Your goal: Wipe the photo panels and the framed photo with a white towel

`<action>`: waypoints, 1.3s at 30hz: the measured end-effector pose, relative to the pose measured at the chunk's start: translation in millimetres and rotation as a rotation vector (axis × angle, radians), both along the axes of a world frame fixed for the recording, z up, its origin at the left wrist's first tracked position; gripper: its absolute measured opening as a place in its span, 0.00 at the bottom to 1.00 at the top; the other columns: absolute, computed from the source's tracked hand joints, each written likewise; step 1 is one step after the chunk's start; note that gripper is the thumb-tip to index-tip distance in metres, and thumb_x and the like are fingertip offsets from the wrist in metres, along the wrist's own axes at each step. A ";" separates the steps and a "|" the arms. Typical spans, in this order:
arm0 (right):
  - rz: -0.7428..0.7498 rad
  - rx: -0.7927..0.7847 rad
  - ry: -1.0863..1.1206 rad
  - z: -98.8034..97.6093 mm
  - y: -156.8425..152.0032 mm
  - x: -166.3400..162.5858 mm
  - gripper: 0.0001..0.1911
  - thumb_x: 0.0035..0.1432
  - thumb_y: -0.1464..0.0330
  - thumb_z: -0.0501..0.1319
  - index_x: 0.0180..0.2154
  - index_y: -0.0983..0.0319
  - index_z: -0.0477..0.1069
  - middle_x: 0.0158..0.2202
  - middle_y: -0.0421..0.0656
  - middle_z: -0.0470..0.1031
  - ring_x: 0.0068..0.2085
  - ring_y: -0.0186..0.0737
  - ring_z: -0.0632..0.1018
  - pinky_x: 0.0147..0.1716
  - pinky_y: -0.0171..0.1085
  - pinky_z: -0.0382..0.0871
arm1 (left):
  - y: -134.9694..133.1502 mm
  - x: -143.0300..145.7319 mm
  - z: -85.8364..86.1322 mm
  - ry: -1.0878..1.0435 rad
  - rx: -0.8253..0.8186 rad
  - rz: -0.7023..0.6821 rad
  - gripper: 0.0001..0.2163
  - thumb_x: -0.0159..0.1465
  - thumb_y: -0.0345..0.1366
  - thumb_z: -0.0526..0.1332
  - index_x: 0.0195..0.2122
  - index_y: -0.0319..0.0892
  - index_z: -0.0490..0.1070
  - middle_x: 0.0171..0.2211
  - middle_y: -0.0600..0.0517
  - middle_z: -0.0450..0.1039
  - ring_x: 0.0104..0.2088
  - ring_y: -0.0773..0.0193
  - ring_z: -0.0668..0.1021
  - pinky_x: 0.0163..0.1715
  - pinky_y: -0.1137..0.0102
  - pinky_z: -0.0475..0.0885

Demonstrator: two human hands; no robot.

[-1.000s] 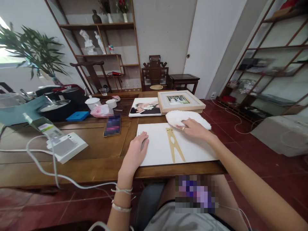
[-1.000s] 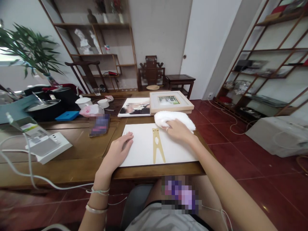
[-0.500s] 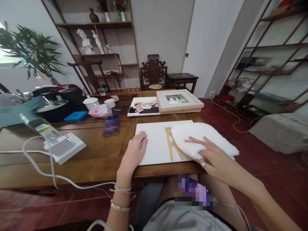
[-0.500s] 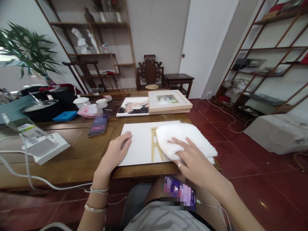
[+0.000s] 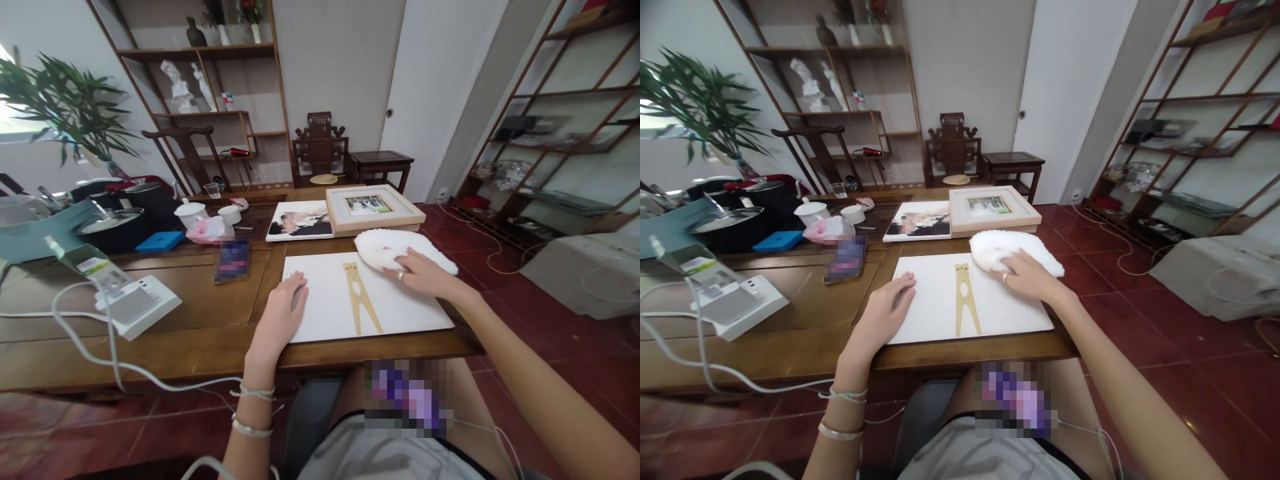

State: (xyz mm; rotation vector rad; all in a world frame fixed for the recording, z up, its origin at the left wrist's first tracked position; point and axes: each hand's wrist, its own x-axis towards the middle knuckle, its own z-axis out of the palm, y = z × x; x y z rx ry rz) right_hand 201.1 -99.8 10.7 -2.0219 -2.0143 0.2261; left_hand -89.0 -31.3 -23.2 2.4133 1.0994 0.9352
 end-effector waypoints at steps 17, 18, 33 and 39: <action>0.057 0.028 -0.016 1.1 -89.4 -34.1 0.10 0.54 0.69 0.50 0.28 0.60 0.69 0.62 0.45 0.58 0.63 0.51 0.56 0.61 0.54 0.47 | -1.3 0.1 1.2 -0.003 0.012 -0.004 0.11 0.63 0.32 0.53 0.43 0.38 0.72 0.49 0.41 0.73 0.54 0.55 0.72 0.55 0.58 0.65; 0.066 0.022 -0.017 1.9 -98.1 -38.0 0.10 0.54 0.70 0.50 0.26 0.60 0.68 0.62 0.44 0.58 0.63 0.50 0.55 0.61 0.54 0.47 | -1.4 0.3 1.3 -0.003 0.012 -0.002 0.11 0.63 0.32 0.53 0.42 0.38 0.72 0.49 0.41 0.73 0.54 0.55 0.72 0.55 0.58 0.65; 0.016 0.058 -0.155 -3.7 -17.2 -45.8 0.16 0.54 0.75 0.46 0.38 0.64 0.71 0.60 0.52 0.61 0.63 0.48 0.54 0.57 0.60 0.46 | -1.8 0.5 3.5 0.014 -0.015 0.015 0.12 0.63 0.33 0.53 0.43 0.37 0.72 0.51 0.40 0.71 0.54 0.53 0.71 0.55 0.56 0.64; -0.037 0.079 -0.202 -0.8 -15.6 -62.8 0.17 0.54 0.76 0.47 0.38 0.65 0.72 0.59 0.52 0.62 0.63 0.49 0.55 0.57 0.59 0.49 | -1.9 0.7 3.5 0.017 -0.026 0.014 0.12 0.63 0.33 0.53 0.43 0.36 0.72 0.51 0.40 0.71 0.55 0.53 0.71 0.56 0.55 0.64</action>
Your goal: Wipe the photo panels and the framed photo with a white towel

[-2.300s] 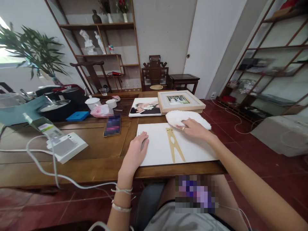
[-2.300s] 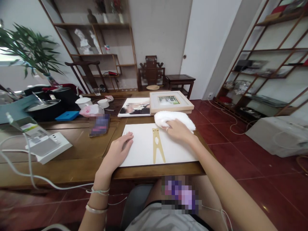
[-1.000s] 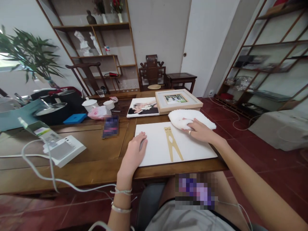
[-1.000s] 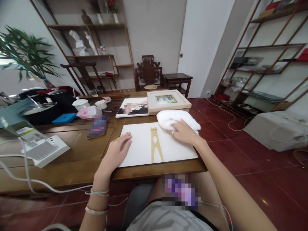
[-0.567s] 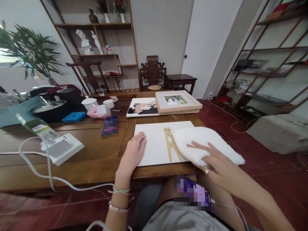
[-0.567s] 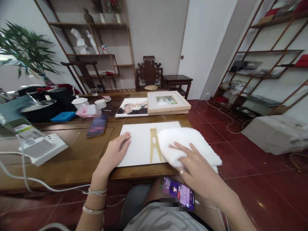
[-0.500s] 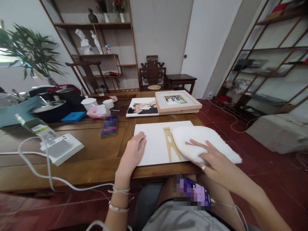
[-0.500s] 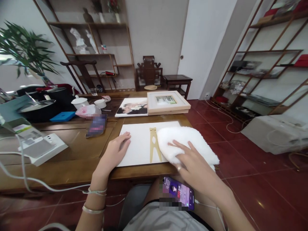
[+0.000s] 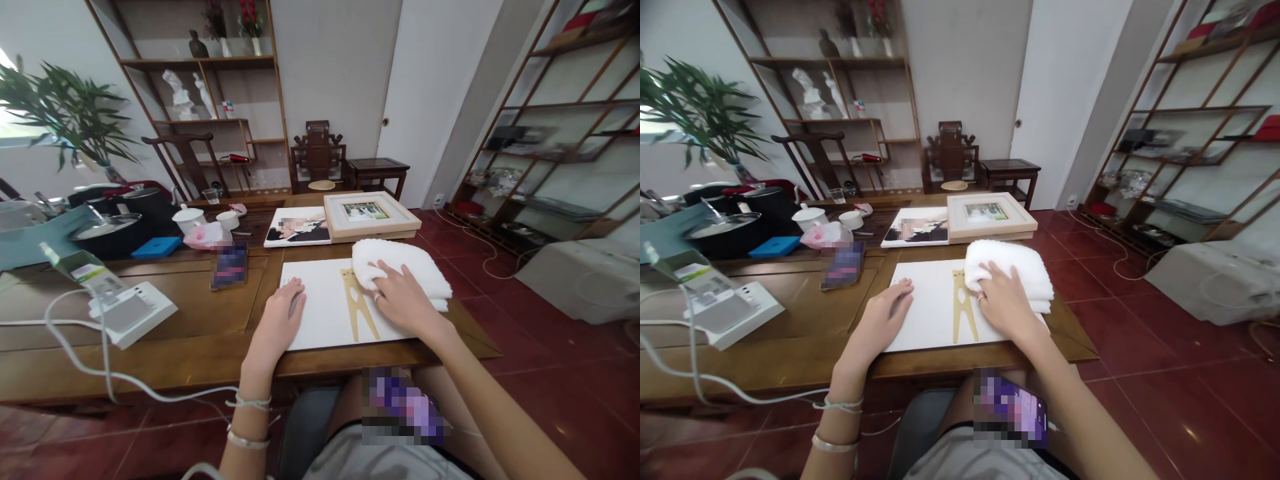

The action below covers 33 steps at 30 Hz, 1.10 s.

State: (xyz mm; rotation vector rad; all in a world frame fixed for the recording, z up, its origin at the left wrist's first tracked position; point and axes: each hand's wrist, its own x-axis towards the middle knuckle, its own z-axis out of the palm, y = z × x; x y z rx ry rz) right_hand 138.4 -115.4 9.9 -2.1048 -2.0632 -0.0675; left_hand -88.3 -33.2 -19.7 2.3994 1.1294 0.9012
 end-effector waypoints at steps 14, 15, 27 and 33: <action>0.102 -0.020 0.117 -1.1 -68.2 -5.2 0.14 0.54 0.75 0.47 0.30 0.61 0.70 0.61 0.47 0.59 0.64 0.42 0.52 0.60 0.54 0.46 | 1.2 -0.7 -2.7 -0.021 0.043 -0.014 0.11 0.63 0.32 0.53 0.42 0.39 0.72 0.50 0.42 0.73 0.54 0.54 0.72 0.55 0.57 0.65; 0.084 -0.020 0.127 -1.4 -57.2 -3.8 0.14 0.54 0.75 0.47 0.31 0.62 0.70 0.61 0.49 0.59 0.64 0.43 0.52 0.60 0.55 0.45 | 1.3 -0.8 -2.9 -0.023 0.040 -0.014 0.11 0.63 0.33 0.53 0.42 0.39 0.72 0.50 0.42 0.73 0.54 0.54 0.72 0.55 0.57 0.65; 0.066 -0.066 0.206 4.5 30.2 -13.9 0.15 0.58 0.74 0.47 0.37 0.63 0.71 0.62 0.49 0.58 0.65 0.50 0.49 0.58 0.61 0.41 | 0.6 0.0 -1.0 -0.012 0.013 -0.006 0.11 0.63 0.33 0.53 0.43 0.39 0.72 0.50 0.41 0.72 0.54 0.54 0.71 0.55 0.57 0.65; 0.161 -0.018 0.145 1.4 -18.4 -30.3 0.16 0.54 0.76 0.48 0.37 0.63 0.74 0.63 0.47 0.54 0.65 0.45 0.50 0.61 0.57 0.41 | 1.6 -1.0 -3.0 -0.017 0.034 -0.019 0.11 0.63 0.33 0.52 0.42 0.40 0.71 0.49 0.43 0.73 0.54 0.55 0.72 0.55 0.59 0.65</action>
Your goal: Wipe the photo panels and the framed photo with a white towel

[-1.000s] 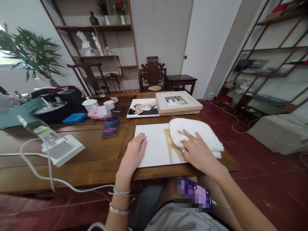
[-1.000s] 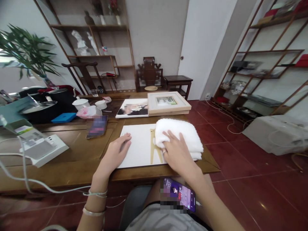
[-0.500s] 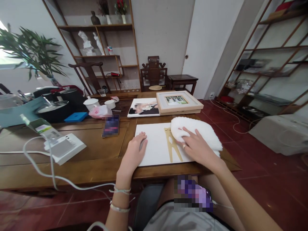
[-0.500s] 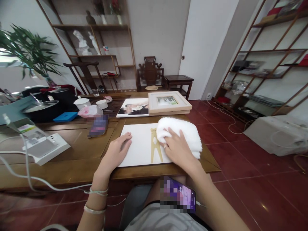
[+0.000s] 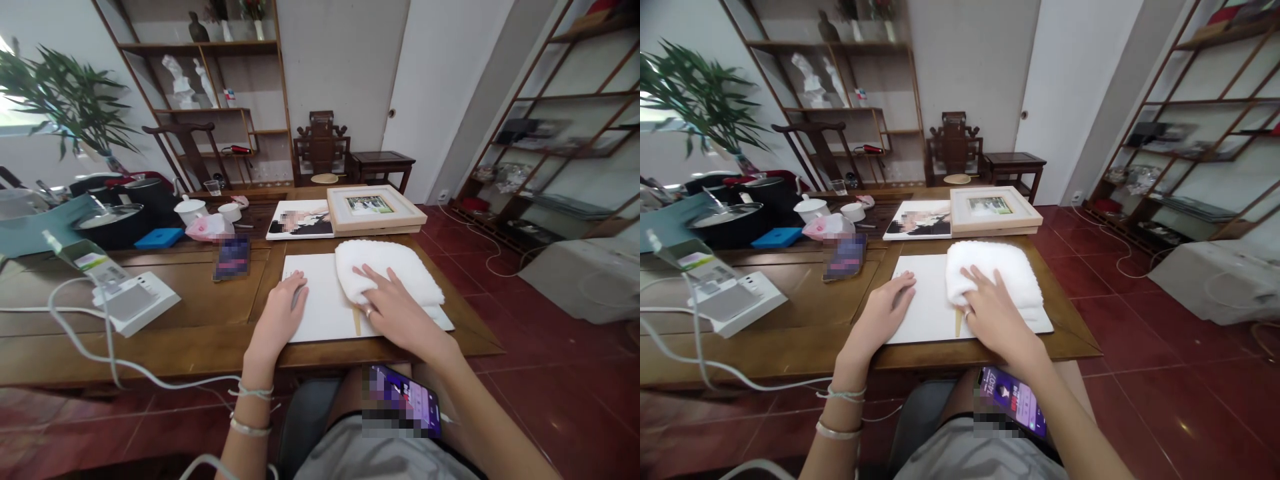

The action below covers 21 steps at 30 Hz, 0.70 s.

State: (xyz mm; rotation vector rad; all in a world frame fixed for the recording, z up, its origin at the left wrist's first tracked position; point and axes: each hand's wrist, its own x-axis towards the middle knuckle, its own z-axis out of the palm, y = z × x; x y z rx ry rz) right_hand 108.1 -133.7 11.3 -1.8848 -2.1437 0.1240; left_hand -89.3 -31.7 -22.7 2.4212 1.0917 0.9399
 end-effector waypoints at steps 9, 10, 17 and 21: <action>0.152 -0.062 0.057 11.9 -44.4 -8.4 0.14 0.56 0.75 0.49 0.36 0.61 0.72 0.62 0.44 0.58 0.64 0.40 0.51 0.63 0.51 0.42 | -0.9 0.8 0.1 0.008 -0.017 0.004 0.12 0.63 0.33 0.53 0.43 0.37 0.72 0.51 0.40 0.72 0.55 0.55 0.71 0.56 0.60 0.64; 0.145 -0.079 0.075 12.6 -37.5 -5.7 0.14 0.56 0.75 0.49 0.37 0.61 0.72 0.62 0.44 0.58 0.64 0.40 0.51 0.62 0.52 0.43 | -0.9 0.7 0.4 0.009 -0.019 0.003 0.12 0.63 0.33 0.53 0.43 0.37 0.72 0.51 0.40 0.72 0.55 0.55 0.71 0.56 0.60 0.64; 0.077 -0.085 0.040 11.7 29.7 4.2 0.16 0.60 0.71 0.48 0.43 0.63 0.71 0.63 0.48 0.55 0.65 0.43 0.50 0.61 0.54 0.43 | -0.4 0.7 0.9 0.018 -0.017 0.002 0.12 0.64 0.33 0.52 0.44 0.37 0.71 0.51 0.41 0.72 0.55 0.55 0.71 0.56 0.59 0.64; 0.026 -0.049 -0.054 8.0 44.2 -5.9 0.16 0.59 0.73 0.50 0.45 0.65 0.72 0.63 0.50 0.54 0.65 0.47 0.50 0.60 0.57 0.43 | -0.1 1.1 0.6 0.021 -0.020 0.007 0.12 0.63 0.33 0.53 0.44 0.36 0.72 0.51 0.40 0.72 0.54 0.55 0.71 0.56 0.60 0.64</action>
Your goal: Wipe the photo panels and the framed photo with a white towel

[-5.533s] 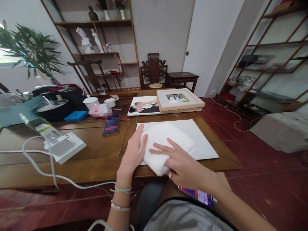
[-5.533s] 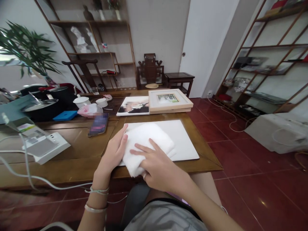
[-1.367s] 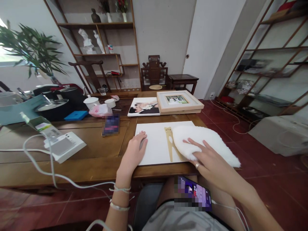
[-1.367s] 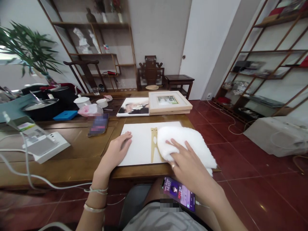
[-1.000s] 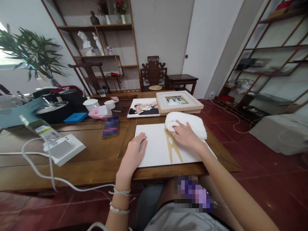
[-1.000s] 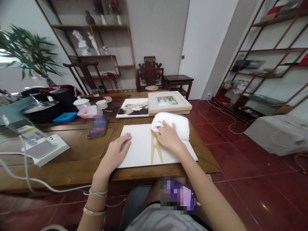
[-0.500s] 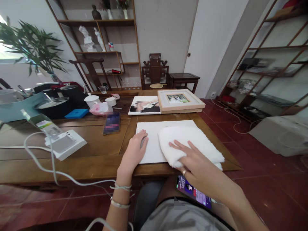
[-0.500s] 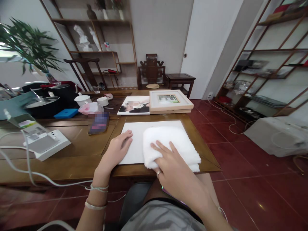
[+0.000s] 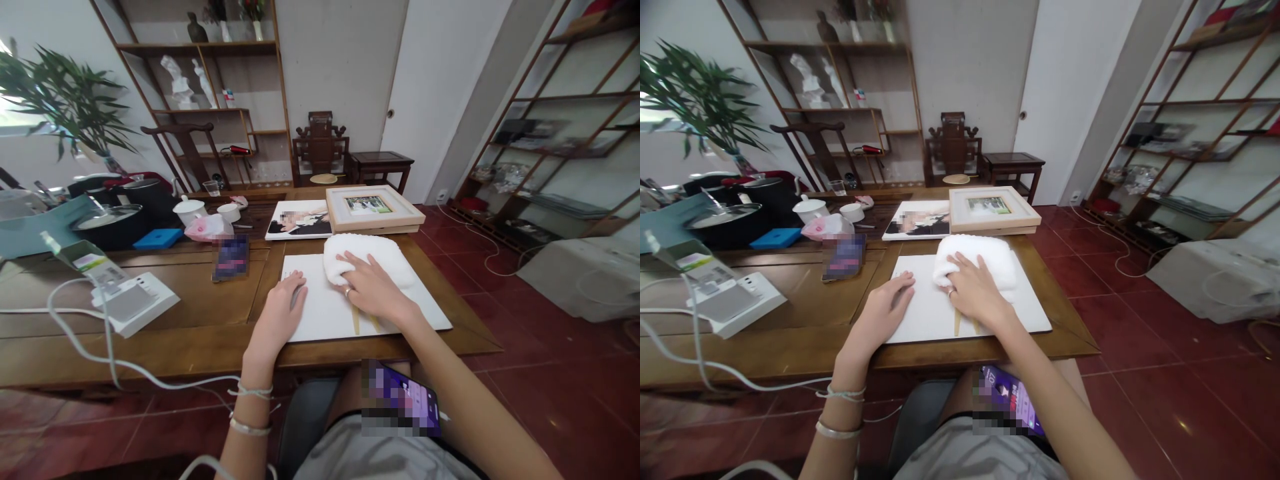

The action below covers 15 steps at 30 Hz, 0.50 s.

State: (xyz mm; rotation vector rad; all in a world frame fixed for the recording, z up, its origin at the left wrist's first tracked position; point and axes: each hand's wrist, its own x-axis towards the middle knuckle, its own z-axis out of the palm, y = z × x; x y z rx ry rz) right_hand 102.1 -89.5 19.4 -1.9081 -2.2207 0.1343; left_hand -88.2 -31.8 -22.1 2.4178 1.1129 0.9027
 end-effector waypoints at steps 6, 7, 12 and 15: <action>0.051 0.081 -0.013 -6.5 -40.8 -12.8 0.14 0.55 0.75 0.52 0.37 0.63 0.75 0.62 0.46 0.56 0.64 0.46 0.51 0.61 0.56 0.42 | -0.2 -0.4 -0.4 -0.002 0.011 -0.006 0.12 0.64 0.33 0.53 0.45 0.36 0.71 0.51 0.40 0.71 0.55 0.56 0.71 0.56 0.60 0.64; 0.070 0.090 0.000 -7.6 -51.8 -13.8 0.14 0.55 0.76 0.51 0.36 0.62 0.75 0.62 0.45 0.57 0.64 0.45 0.51 0.61 0.56 0.42 | -0.5 -0.4 -0.4 -0.003 0.013 -0.007 0.12 0.64 0.33 0.53 0.45 0.36 0.71 0.51 0.40 0.71 0.55 0.56 0.71 0.56 0.60 0.64; 0.156 0.120 0.052 -9.4 -91.7 -15.2 0.13 0.54 0.77 0.52 0.32 0.61 0.73 0.62 0.40 0.57 0.64 0.43 0.51 0.63 0.53 0.40 | -1.8 -0.1 0.4 -0.011 0.013 -0.005 0.12 0.64 0.32 0.53 0.44 0.35 0.72 0.51 0.39 0.71 0.54 0.56 0.71 0.56 0.61 0.63; 0.198 0.106 0.110 -6.5 -91.8 -10.0 0.12 0.54 0.78 0.52 0.32 0.61 0.73 0.62 0.40 0.58 0.64 0.41 0.53 0.63 0.51 0.40 | -1.8 0.3 0.7 -0.007 0.007 -0.003 0.13 0.64 0.32 0.53 0.45 0.35 0.72 0.51 0.39 0.71 0.54 0.56 0.71 0.56 0.61 0.63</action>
